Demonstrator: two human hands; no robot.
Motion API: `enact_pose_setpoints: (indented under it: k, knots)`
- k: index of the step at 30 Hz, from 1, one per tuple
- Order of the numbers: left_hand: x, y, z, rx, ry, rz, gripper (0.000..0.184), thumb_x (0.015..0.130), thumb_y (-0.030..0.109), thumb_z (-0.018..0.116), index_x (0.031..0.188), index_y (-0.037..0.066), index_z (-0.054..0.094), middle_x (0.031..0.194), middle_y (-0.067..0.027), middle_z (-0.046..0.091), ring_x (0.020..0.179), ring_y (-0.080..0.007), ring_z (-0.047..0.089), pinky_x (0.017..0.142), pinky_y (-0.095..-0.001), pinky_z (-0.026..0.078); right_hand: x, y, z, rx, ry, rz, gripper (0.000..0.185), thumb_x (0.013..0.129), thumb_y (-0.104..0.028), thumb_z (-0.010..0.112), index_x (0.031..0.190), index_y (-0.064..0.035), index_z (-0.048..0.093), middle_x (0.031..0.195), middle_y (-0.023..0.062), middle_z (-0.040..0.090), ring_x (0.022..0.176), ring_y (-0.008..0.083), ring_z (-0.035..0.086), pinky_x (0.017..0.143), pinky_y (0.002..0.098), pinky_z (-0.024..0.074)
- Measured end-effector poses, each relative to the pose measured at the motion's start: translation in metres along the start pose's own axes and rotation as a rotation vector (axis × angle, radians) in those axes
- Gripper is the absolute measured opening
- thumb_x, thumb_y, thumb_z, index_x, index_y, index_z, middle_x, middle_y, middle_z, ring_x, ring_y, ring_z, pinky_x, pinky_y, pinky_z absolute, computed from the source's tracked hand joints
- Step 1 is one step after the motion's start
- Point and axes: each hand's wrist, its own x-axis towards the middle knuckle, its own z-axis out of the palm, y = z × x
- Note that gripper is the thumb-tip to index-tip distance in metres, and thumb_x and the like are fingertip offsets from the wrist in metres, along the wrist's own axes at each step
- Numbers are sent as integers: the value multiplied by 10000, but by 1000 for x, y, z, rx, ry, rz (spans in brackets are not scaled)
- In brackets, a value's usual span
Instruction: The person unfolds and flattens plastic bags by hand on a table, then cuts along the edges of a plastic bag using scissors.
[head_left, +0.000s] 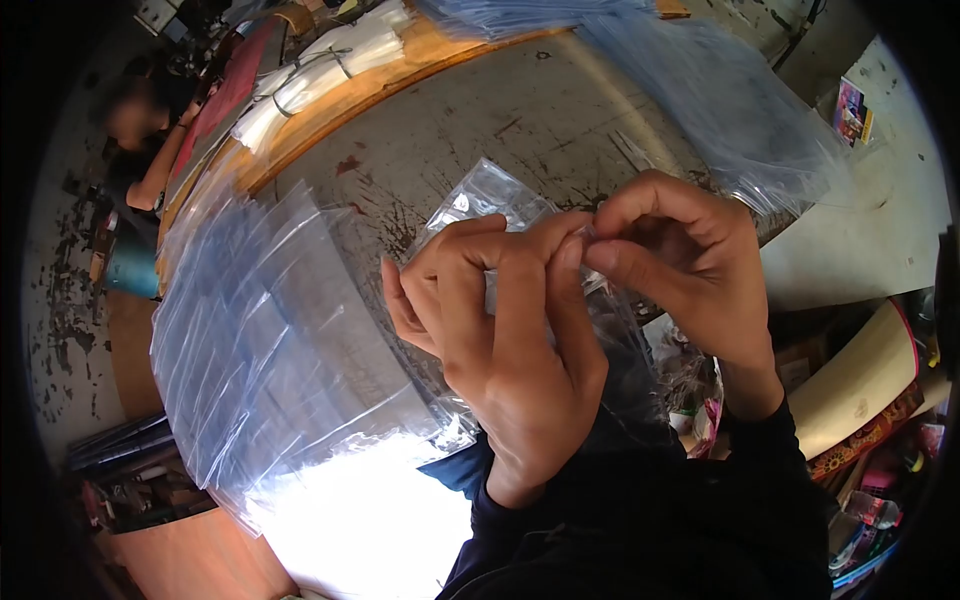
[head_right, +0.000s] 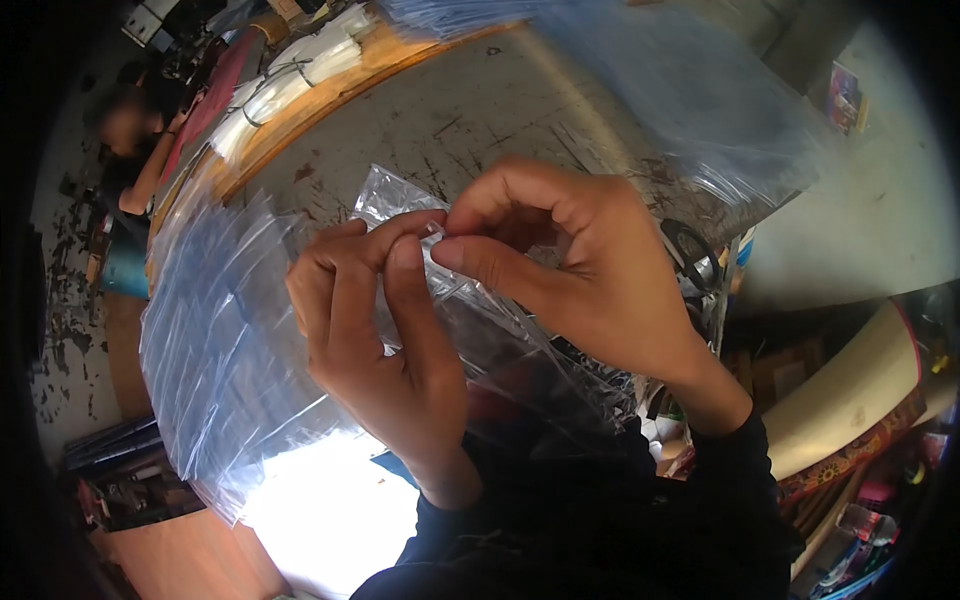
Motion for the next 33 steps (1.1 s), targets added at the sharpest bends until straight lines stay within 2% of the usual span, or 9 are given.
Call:
enact_pose_setpoints:
  k: [3,10,12,16,18,21,24,27,33]
  knots:
    - [-1,0,0,-12,10,-19,93,824,51,584,832,64,676,739,-60,525,830,-226,531,759,-343,434,0,-2,2,90,0,86,71,830,-30,613,859,31,593,698,35,577,652,62,541,583,193,430]
    - [-3,-1,1,-27,7,-7,77,806,57,607,826,64,682,730,-59,520,827,-225,532,770,-341,429,-5,0,3,81,17,71,89,884,-29,530,868,42,582,672,23,535,598,59,474,541,211,393]
    - [-4,-4,2,-41,-50,-25,97,781,130,658,876,147,668,816,15,480,903,-169,521,996,-449,198,-5,-1,3,37,29,84,104,897,-26,505,873,44,578,677,24,531,591,61,459,533,214,384]
    - [-5,-5,2,-35,-48,-25,93,774,131,666,865,150,671,817,15,483,903,-165,517,995,-448,203,-6,3,2,61,18,118,89,886,-37,530,867,34,579,694,36,562,624,68,518,559,213,417]
    - [-5,-4,2,-11,-29,7,91,762,129,676,850,151,673,809,21,486,910,-163,518,991,-448,211,-8,9,6,-85,160,-89,55,836,-33,598,859,15,585,727,58,599,681,97,592,586,226,460]
    - [-7,-1,1,2,-9,23,78,752,127,683,826,148,672,784,28,494,920,-165,522,988,-446,219,-11,-1,3,-209,147,-152,78,777,55,610,845,26,586,754,44,589,732,97,557,666,229,440]
    - [-9,1,-1,0,-13,30,67,745,128,687,808,144,669,753,31,503,921,-165,528,983,-440,222,-15,-9,2,-453,161,-241,128,714,71,650,816,18,593,760,67,607,723,129,584,657,239,450]
    - [-10,2,-2,-16,-12,39,51,746,135,688,791,141,666,740,28,509,905,-162,533,977,-429,226,-17,-11,4,-540,193,-328,134,694,69,658,798,13,597,754,80,611,695,147,594,629,246,454]
    - [-12,0,-3,-18,-22,46,49,740,155,698,773,138,665,733,30,506,918,-160,543,976,-417,218,-20,-11,5,-465,189,-270,143,688,78,656,796,12,590,742,76,604,681,154,592,622,255,461]
